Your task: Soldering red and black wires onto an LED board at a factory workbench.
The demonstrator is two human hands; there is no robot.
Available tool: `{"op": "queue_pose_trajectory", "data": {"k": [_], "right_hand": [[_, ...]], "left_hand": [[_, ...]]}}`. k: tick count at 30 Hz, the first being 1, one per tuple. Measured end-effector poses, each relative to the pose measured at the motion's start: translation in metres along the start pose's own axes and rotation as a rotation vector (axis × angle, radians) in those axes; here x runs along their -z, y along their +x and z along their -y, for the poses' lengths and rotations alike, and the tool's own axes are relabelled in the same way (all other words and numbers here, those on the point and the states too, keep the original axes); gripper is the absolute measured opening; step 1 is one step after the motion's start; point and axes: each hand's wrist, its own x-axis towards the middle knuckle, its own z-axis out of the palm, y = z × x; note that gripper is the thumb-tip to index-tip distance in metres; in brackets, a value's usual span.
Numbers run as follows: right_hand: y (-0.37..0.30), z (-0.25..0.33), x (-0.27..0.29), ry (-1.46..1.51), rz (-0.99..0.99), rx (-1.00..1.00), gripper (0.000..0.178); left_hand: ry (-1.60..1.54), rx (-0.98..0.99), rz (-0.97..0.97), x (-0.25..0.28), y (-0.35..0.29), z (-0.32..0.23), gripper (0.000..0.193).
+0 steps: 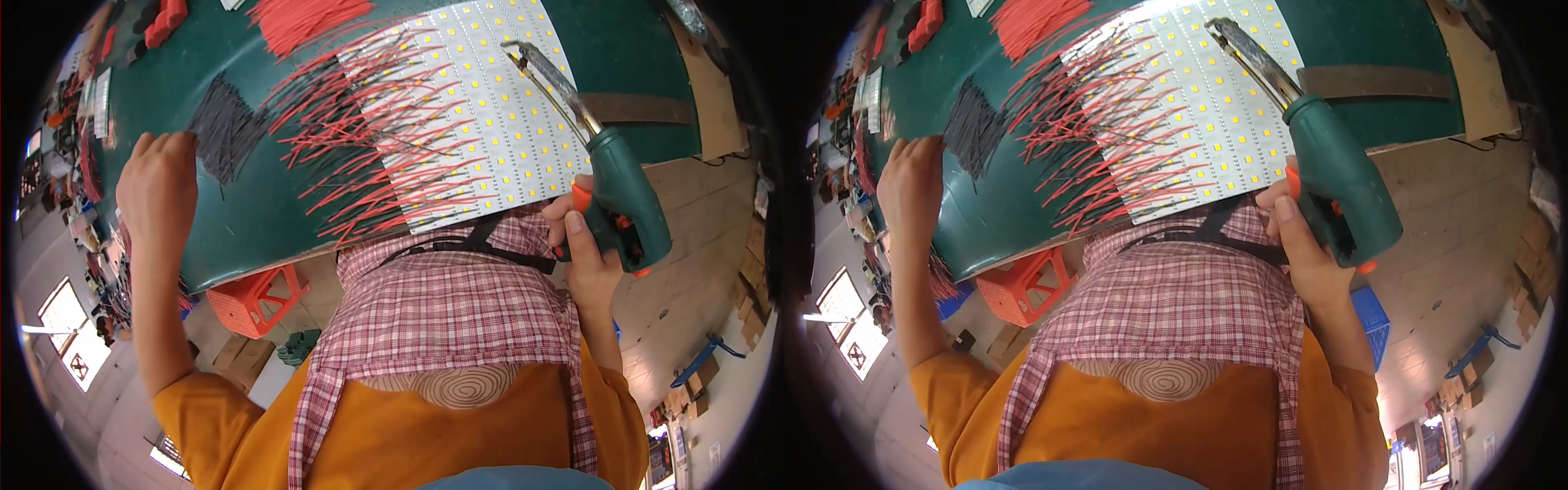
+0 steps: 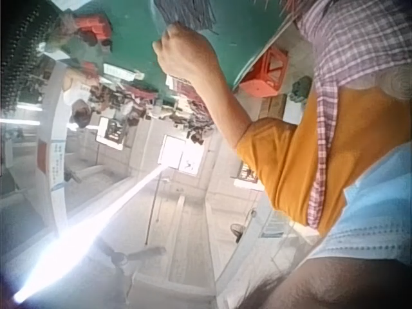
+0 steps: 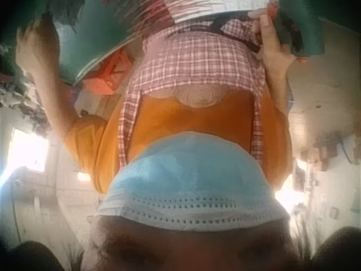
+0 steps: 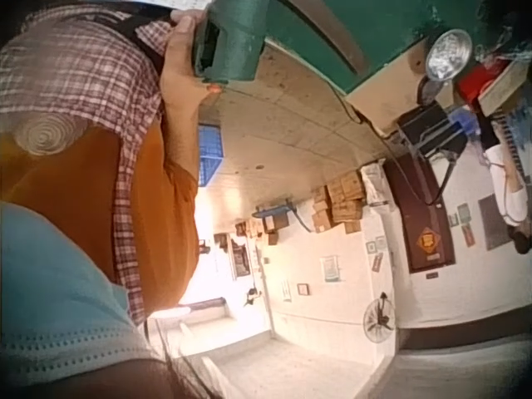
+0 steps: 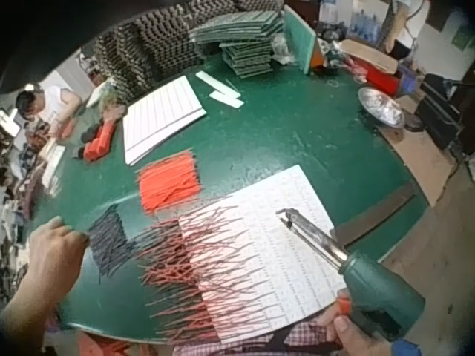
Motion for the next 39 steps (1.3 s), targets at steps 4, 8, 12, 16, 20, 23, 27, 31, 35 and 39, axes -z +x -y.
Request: {"op": "queue_pose_trajectory", "data": {"k": [4, 8, 12, 16, 20, 23, 27, 31, 35, 39], "right_hand": [[-0.001, -0.006, -0.001, 0.029, 0.008, 0.017, 0.034], [-0.007, -0.016, 0.001, 0.046, 0.035, 0.033, 0.035], [-0.014, -0.022, 0.007, 0.012, 0.053, 0.003, 0.036], [-0.039, -0.039, 0.025, 0.059, 0.105, -0.065, 0.039], [-0.051, -0.048, 0.038, 0.007, 0.247, -0.079, 0.048], [-0.05, -0.04, 0.037, -0.101, 0.306, -0.082, 0.043], [-0.067, -0.057, 0.057, -0.121, 0.379, -0.098, 0.016], [-0.071, -0.054, 0.059, -0.198, 0.341, -0.036, 0.012], [-0.076, -0.051, 0.057, -0.448, 0.298, -0.039, 0.016], [-0.079, -0.053, 0.055, -0.55, 0.276, 0.036, 0.02]], "left_hand": [[0.38, -0.321, 0.284, -0.008, -0.014, -0.035, 0.007], [0.497, -0.441, 0.485, -0.039, -0.014, -0.065, 0.003], [0.525, -0.404, 0.416, -0.045, -0.015, -0.06, 0.005], [-0.018, -0.297, 0.092, -0.013, 0.0, -0.065, 0.015], [-0.644, -0.304, -0.204, 0.01, -0.007, -0.138, 0.022], [-0.613, -0.344, -0.405, 0.002, -0.002, -0.185, 0.022], [-0.661, -0.293, -0.473, -0.016, -0.004, -0.208, 0.022], [-0.691, -0.35, -0.57, -0.028, -0.004, -0.216, 0.021], [-0.745, -0.326, -0.511, -0.025, -0.005, -0.217, 0.024], [-0.742, -0.313, -0.525, -0.024, -0.005, -0.218, 0.023]]}}
